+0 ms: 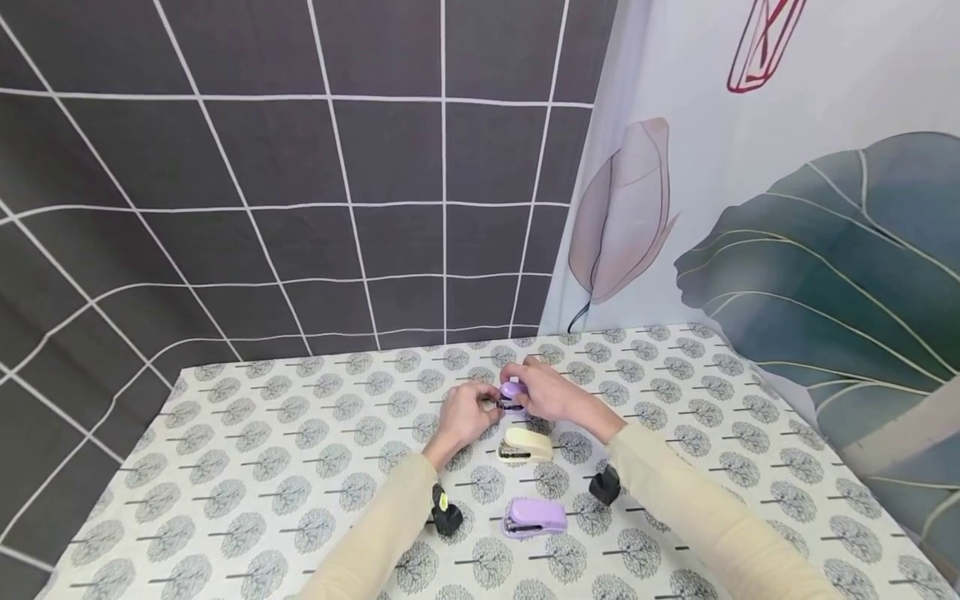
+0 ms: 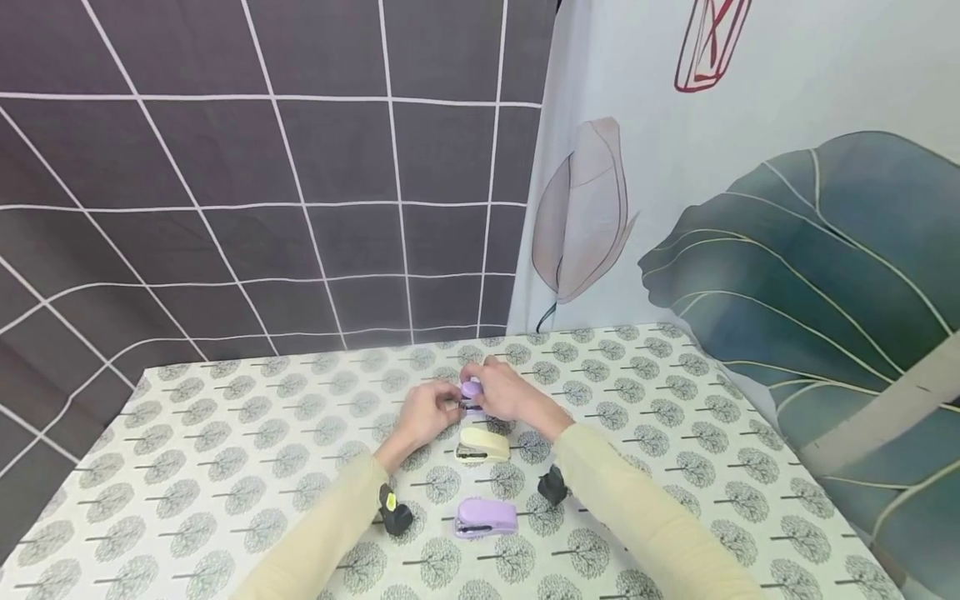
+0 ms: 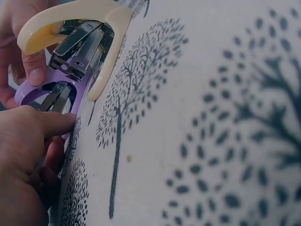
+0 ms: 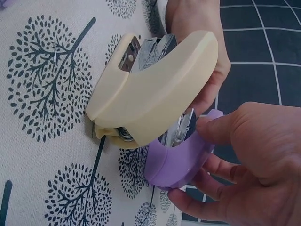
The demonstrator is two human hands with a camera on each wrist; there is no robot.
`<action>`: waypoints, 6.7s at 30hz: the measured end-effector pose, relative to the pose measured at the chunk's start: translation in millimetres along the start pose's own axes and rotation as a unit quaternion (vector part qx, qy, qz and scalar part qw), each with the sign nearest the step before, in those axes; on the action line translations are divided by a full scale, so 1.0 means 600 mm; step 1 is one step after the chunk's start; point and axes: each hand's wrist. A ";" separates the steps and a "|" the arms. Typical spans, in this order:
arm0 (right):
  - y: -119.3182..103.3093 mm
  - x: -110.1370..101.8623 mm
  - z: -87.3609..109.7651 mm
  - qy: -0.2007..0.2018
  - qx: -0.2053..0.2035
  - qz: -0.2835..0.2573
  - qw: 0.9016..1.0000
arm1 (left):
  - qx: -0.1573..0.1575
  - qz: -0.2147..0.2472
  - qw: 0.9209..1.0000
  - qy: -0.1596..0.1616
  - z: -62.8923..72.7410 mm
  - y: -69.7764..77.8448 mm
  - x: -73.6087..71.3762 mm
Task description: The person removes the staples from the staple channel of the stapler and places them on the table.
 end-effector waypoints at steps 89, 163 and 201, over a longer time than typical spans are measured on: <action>-0.019 0.037 0.013 0.054 0.192 -0.392 0.898 | 0.021 -0.032 0.999 -0.005 0.008 -0.004 0.005; -0.028 0.066 -0.010 0.155 0.158 -0.300 0.928 | 0.044 -0.047 0.998 0.017 0.001 -0.004 -0.001; 0.067 -0.018 0.129 0.214 0.133 -0.466 0.848 | 0.043 -0.027 0.999 0.006 0.013 -0.008 0.009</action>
Point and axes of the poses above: each hand's wrist, its own z-axis away from the middle knuckle, its own x-axis out of the palm, y = z × x, and after that the axes turned 11 degrees about -y, right-handed
